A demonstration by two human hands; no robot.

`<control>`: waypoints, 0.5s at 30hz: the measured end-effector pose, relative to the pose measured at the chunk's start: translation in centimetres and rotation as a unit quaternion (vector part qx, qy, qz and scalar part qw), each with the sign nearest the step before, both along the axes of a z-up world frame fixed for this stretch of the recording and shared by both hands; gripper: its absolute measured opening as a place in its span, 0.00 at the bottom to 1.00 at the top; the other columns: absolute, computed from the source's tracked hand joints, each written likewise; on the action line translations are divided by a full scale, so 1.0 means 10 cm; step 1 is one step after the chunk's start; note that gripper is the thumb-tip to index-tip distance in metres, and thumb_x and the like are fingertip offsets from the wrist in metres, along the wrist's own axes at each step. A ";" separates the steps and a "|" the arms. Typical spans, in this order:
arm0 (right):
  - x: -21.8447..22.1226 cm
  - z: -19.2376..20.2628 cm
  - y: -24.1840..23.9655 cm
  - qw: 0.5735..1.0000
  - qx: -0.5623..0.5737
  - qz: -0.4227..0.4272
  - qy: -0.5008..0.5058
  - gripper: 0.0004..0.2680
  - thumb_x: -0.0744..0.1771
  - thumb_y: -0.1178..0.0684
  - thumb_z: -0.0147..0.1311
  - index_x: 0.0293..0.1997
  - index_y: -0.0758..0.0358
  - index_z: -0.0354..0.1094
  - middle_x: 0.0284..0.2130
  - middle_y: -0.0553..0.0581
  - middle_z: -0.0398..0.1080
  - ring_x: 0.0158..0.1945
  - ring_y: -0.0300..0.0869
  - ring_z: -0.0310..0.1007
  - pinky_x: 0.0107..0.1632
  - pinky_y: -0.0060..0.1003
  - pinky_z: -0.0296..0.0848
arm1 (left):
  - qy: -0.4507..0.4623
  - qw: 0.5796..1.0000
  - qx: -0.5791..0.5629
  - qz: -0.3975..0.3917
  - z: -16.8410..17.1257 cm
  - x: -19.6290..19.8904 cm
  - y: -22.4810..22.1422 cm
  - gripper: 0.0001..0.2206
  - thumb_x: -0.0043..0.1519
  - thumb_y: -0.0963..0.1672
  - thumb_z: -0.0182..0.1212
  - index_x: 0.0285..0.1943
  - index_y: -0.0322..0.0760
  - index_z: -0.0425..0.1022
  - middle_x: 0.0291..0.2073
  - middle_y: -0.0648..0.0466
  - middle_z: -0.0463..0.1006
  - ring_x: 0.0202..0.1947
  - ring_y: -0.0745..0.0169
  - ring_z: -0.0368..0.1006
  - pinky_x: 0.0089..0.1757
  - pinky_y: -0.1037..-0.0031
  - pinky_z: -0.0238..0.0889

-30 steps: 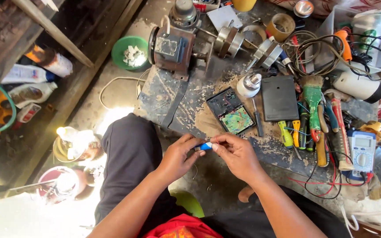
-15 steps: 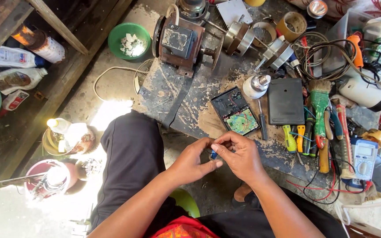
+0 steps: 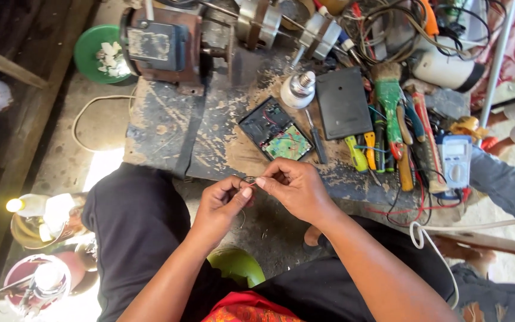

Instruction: A person strips insulation from wires using pliers and manipulates a circuit board on a repair bench.

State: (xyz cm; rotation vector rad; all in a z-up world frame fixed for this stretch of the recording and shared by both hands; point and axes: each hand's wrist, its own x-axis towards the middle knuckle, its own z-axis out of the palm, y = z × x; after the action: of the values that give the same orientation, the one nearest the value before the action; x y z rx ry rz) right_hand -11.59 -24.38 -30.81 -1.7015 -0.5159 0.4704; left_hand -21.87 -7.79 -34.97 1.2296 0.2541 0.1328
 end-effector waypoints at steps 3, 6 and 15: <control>0.01 0.03 -0.06 1.000 -0.006 0.005 -0.002 0.05 0.67 0.59 0.63 0.31 0.65 0.74 0.16 0.59 0.70 0.22 0.36 0.67 0.26 0.33 0.70 | 0.000 1.000 -0.012 -0.001 0.01 0.00 -0.03 0.05 0.65 0.40 0.61 0.40 0.29 0.80 0.24 0.50 0.78 0.26 0.66 0.74 0.35 0.76 0.72; 0.01 0.07 -0.13 0.999 -0.022 0.023 -0.007 0.08 0.68 0.57 0.62 0.28 0.63 0.72 0.13 0.58 0.67 0.19 0.38 0.64 0.25 0.34 0.66 | -0.002 1.000 0.006 -0.006 0.00 0.00 -0.06 0.06 0.66 0.40 0.60 0.39 0.29 0.80 0.23 0.49 0.77 0.23 0.65 0.74 0.32 0.75 0.71; 0.43 0.35 -0.78 0.964 -0.153 -0.180 -0.119 0.05 0.69 0.56 0.60 0.33 0.58 0.76 0.19 0.56 0.72 0.25 0.43 0.71 0.37 0.37 0.71 | 0.054 0.996 -0.002 0.076 0.06 0.04 -0.04 0.06 0.68 0.39 0.57 0.40 0.29 0.78 0.21 0.48 0.75 0.20 0.63 0.71 0.29 0.77 0.66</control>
State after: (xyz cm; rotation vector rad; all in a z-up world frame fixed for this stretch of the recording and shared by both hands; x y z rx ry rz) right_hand -7.33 -32.17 -27.26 -2.1123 -0.3021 0.0821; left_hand -21.47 -8.24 -34.36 1.2148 0.4422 0.1983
